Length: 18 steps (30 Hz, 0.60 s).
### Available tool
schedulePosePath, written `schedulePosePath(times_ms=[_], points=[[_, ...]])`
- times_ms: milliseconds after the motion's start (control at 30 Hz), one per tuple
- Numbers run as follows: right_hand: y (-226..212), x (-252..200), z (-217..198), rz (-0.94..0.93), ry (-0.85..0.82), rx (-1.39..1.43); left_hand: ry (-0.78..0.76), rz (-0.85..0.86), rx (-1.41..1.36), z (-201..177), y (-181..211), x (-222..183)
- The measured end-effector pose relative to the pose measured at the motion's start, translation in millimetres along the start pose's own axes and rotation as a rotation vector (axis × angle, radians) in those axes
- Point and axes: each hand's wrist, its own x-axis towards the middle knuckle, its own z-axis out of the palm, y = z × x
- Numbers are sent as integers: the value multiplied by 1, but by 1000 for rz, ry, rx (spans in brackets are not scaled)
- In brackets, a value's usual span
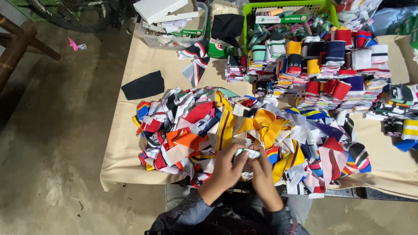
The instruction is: Inspecting individual fabric strips for quality and stacking them neatly on a table.
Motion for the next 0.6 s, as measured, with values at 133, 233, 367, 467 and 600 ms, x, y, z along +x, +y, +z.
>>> schedulePosePath(times_ms=[133, 233, 367, 467, 600], points=[[-8, -8, 8, 16, -16, 73, -2, 35, 88, 4, -4, -2], [-5, -7, 7, 64, 4, 75, -48, -1, 68, 3, -8, -5], [-2, -10, 6, -32, -3, 11, -129, 7, 133, 7, -15, -13], [-1, -4, 4, -92, 51, 14, -123, -56, 67, 6, -15, -7], [2, 2, -6, -138, 81, 50, -141, -96, -7, 0, -11, -5]])
